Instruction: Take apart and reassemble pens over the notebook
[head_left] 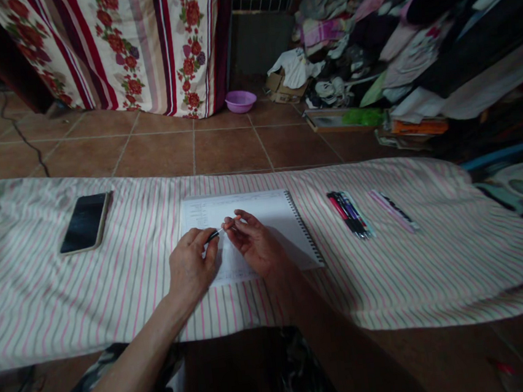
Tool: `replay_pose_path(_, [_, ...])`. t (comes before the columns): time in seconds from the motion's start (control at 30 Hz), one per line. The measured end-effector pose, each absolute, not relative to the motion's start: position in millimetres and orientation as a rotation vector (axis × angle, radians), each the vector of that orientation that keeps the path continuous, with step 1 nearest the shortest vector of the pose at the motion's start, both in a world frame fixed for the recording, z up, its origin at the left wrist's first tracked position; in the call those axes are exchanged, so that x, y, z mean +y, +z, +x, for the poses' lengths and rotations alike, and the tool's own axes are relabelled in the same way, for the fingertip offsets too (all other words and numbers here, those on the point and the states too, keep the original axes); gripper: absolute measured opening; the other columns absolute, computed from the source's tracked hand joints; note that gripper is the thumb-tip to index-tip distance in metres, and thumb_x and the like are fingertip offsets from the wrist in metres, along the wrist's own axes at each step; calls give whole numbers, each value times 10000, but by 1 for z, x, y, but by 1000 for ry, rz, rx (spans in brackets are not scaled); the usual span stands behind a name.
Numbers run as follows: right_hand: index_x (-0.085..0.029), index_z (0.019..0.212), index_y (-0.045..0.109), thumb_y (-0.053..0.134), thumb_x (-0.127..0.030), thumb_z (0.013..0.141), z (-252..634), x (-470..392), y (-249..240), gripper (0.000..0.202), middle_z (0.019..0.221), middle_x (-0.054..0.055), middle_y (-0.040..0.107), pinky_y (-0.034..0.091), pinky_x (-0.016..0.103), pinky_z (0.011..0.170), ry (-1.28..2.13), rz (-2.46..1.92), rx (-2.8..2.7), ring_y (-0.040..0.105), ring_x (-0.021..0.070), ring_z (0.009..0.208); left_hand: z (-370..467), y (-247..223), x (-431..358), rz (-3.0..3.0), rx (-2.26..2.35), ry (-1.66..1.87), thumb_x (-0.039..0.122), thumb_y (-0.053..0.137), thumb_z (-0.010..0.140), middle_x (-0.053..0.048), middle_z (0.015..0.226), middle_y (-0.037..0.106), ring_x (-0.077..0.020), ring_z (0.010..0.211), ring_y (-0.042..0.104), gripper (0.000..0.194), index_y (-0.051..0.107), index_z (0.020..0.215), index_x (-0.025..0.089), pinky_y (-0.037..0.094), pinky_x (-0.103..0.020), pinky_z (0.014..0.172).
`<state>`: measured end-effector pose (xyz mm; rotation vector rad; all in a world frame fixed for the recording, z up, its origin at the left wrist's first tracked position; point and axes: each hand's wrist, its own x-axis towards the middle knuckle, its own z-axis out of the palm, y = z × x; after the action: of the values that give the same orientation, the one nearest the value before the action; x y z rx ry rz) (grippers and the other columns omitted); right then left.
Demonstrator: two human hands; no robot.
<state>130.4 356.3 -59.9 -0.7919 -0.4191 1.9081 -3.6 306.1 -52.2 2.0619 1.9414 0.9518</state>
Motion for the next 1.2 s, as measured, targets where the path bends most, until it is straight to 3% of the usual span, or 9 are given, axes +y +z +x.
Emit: replay_pose_path(1.2, [-204, 856, 564, 692, -138, 634, 126, 351, -53, 265, 775, -9, 683, 499, 196, 686, 1800, -874, -526, 644, 95, 740, -4, -50, 306, 2016, 1992, 870, 272, 445, 843, -36, 787, 626, -149, 645, 560, 248, 633, 966, 168, 423, -270, 588])
